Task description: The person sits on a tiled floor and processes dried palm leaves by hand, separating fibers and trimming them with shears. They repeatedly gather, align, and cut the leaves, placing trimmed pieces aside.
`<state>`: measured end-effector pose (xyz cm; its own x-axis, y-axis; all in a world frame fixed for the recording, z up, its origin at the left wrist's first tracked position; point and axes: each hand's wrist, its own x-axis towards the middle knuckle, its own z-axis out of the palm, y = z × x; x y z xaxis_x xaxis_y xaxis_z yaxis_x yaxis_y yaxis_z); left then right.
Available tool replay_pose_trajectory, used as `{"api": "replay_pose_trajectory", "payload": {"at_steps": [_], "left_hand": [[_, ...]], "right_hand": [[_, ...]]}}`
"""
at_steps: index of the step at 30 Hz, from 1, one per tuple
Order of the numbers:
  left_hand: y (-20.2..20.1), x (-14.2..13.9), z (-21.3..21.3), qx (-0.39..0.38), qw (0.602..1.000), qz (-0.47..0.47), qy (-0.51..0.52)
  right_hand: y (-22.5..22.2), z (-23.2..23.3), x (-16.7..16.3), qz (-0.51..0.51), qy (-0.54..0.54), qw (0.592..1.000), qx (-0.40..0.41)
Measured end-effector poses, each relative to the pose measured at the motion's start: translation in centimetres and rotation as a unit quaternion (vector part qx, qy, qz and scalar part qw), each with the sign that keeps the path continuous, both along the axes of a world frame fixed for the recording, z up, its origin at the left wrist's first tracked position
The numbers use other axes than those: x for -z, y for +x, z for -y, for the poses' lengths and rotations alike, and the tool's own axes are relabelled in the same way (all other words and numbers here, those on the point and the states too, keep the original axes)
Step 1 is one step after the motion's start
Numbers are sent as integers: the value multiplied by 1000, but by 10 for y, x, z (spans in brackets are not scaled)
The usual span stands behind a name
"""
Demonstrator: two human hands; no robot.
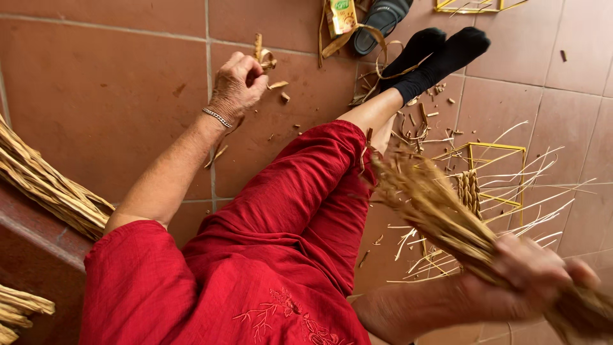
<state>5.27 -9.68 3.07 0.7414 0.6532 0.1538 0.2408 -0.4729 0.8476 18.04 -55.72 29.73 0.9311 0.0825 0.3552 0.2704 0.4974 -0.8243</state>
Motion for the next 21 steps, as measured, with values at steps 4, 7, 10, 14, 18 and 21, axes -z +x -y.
{"api": "replay_pose_trajectory", "payload": {"at_steps": [4,7,10,14,18,21], "left_hand": [[13,-81,14,70,993,96,8],[18,-152,33,132,976,173,34],[9,-222,59,196,938,272,90],[-26,-290,94,283,903,309,91],[-79,-311,120,339,895,266,110],[-107,-296,124,324,909,204,163]], "right_hand": [[-26,-64,33,-134,-104,985,-42],[-38,-104,55,-264,-180,943,-93],[-41,-126,74,-371,-87,899,-214],[-43,-135,104,-439,1,846,-301],[-39,-121,137,-416,171,844,-293],[-37,-90,148,-381,188,880,-212]]}}
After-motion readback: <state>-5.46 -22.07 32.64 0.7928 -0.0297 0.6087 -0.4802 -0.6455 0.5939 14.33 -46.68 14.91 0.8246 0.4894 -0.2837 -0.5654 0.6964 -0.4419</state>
